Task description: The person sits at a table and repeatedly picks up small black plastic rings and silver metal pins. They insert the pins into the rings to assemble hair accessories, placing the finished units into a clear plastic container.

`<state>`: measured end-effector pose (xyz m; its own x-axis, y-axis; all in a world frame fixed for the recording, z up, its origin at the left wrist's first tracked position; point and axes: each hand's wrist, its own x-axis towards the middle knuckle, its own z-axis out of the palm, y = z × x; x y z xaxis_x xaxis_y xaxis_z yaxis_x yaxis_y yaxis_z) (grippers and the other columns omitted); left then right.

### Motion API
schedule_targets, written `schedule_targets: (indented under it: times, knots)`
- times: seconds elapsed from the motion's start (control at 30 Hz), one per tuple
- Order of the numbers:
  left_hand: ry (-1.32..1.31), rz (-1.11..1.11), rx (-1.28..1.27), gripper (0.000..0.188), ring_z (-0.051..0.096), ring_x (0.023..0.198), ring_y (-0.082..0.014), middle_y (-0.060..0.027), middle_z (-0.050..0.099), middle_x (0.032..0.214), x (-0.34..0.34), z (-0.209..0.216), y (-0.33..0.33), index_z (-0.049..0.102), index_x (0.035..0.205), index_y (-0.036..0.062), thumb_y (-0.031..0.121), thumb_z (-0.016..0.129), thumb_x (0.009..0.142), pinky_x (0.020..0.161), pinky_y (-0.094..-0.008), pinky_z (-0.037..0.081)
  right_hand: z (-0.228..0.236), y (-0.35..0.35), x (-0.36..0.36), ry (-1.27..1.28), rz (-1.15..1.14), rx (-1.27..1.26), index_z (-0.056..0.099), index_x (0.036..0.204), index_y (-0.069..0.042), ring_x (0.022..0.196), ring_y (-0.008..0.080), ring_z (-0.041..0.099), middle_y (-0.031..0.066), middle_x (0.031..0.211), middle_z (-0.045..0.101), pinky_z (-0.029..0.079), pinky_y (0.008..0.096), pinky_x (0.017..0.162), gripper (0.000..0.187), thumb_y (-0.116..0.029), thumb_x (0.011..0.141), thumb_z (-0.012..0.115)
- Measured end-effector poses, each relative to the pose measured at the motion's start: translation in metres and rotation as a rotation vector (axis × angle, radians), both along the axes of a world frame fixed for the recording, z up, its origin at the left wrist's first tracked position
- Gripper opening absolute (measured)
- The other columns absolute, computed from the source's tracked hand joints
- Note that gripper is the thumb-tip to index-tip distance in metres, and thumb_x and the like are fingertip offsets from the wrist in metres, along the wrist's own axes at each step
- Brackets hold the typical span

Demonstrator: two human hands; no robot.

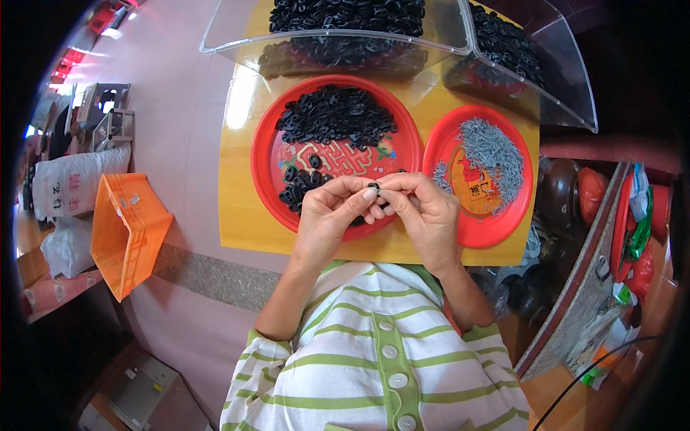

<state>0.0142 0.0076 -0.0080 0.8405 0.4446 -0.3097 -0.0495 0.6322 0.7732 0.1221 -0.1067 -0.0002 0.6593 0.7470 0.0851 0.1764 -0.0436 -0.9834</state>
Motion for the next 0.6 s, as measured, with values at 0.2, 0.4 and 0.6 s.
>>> schedule_targets:
  times: [0.2,0.4,0.6]
  knots:
    - [0.049,0.082,0.009,0.013,0.06,0.07,-0.0102,-0.0082,0.064,0.084,-0.013,-0.008,0.007,0.062,0.096,-0.0037,0.005,0.058,0.088,0.063,-0.0212,0.048,0.001,0.014,-0.005,0.212,0.128,0.016,0.06,0.095,0.0,0.068,0.0089,0.061,0.0061,0.081,0.063,0.05,0.0225,0.059,0.009,-0.004,0.086,0.06]
    - [0.116,0.196,0.062,0.011,0.06,0.068,-0.0118,-0.0105,0.064,0.084,-0.045,0.004,0.024,0.061,0.093,-0.0043,0.004,0.058,0.087,0.061,-0.0221,0.048,-0.009,0.061,0.009,-0.324,0.183,-0.102,0.063,0.089,-0.003,0.075,0.0253,0.06,0.0113,0.08,0.061,0.047,0.033,0.066,0.009,-0.006,0.08,0.062]
    - [0.121,0.204,0.054,0.01,0.061,0.068,-0.0137,-0.0119,0.064,0.085,-0.054,0.007,0.025,0.061,0.093,-0.0049,0.003,0.058,0.087,0.061,-0.0242,0.049,-0.025,0.094,-0.006,-0.577,0.164,-0.267,0.062,0.086,-0.003,0.079,0.0265,0.058,0.01,0.081,0.059,0.047,0.0366,0.067,0.013,-0.012,0.077,0.066]
